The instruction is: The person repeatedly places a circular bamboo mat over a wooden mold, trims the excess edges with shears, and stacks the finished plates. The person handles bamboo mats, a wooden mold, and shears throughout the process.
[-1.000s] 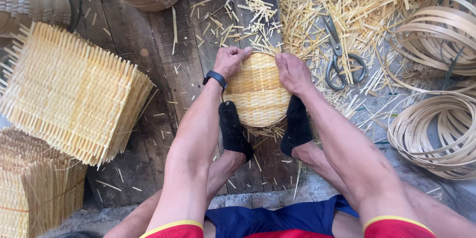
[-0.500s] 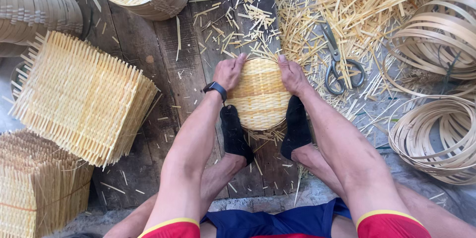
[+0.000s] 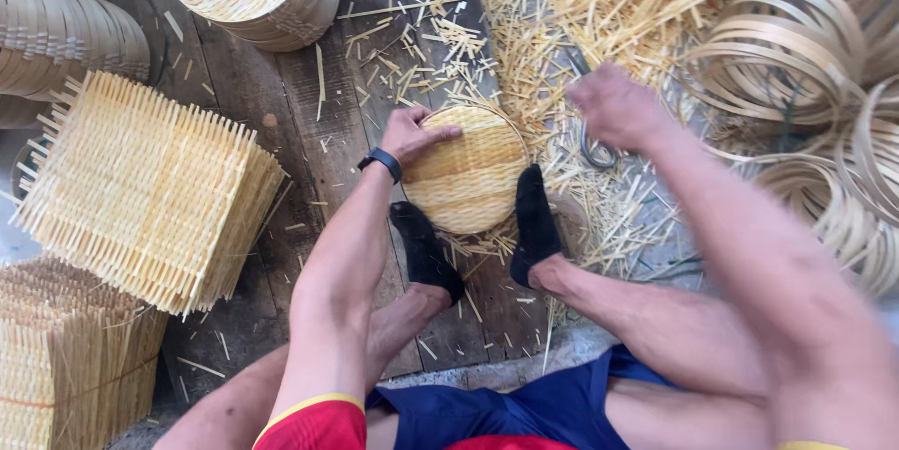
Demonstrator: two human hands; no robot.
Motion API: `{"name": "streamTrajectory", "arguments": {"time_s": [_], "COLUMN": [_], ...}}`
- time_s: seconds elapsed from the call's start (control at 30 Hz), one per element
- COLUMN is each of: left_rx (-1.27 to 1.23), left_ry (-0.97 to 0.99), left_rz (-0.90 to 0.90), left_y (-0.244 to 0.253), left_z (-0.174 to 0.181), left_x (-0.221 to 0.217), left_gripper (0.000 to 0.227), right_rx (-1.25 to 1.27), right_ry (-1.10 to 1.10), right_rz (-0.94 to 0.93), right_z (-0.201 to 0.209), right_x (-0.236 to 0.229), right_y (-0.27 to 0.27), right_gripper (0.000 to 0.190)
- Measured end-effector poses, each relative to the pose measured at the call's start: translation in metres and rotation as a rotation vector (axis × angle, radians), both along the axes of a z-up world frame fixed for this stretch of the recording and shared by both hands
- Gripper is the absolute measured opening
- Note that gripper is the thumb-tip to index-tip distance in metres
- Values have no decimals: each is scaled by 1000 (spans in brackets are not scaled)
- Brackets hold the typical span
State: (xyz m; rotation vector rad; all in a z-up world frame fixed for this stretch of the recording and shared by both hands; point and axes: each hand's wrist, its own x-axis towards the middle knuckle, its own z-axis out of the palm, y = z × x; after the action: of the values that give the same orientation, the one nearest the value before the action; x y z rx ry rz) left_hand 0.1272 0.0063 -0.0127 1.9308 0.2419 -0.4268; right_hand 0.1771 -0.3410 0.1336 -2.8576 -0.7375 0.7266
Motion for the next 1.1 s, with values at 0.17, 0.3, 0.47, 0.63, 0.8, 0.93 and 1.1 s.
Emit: {"name": "streamTrajectory", "arguments": {"time_s": [0.17,0.3,0.47,0.63,0.8,0.93,1.1], "left_rx": [248,350,673,834,571,656,747], "left_ry": [-658,-830,-749,-486,-426,-368,-283], "left_rz": [-60,-311,-553,-533,-113,61,28], "left_y": [-17,-38,-55,-30,-32,-81,-100], "left_z": [94,116,60,37,65,77,81], "left_x": [-35,-93,-163,-180,-156,-109,-91], "left_gripper": [33,34,42,61,66,115,118], "right_rx": [-346,-237,24,165,430,666,957], "right_ry": [-27,69,129,-28,-11,14,115], "right_rz": [-123,-151,-467,-807,-763,-872,-1118], "right_z": [88,48,-92,-164,-141,-88,-95], "right_x": [-23,-50,-64,-57,1,63,90], "right_y": [-82,-109,-120,-109,-100,-107,-101], "right_gripper": [54,47,45,65,25,32,52]}}
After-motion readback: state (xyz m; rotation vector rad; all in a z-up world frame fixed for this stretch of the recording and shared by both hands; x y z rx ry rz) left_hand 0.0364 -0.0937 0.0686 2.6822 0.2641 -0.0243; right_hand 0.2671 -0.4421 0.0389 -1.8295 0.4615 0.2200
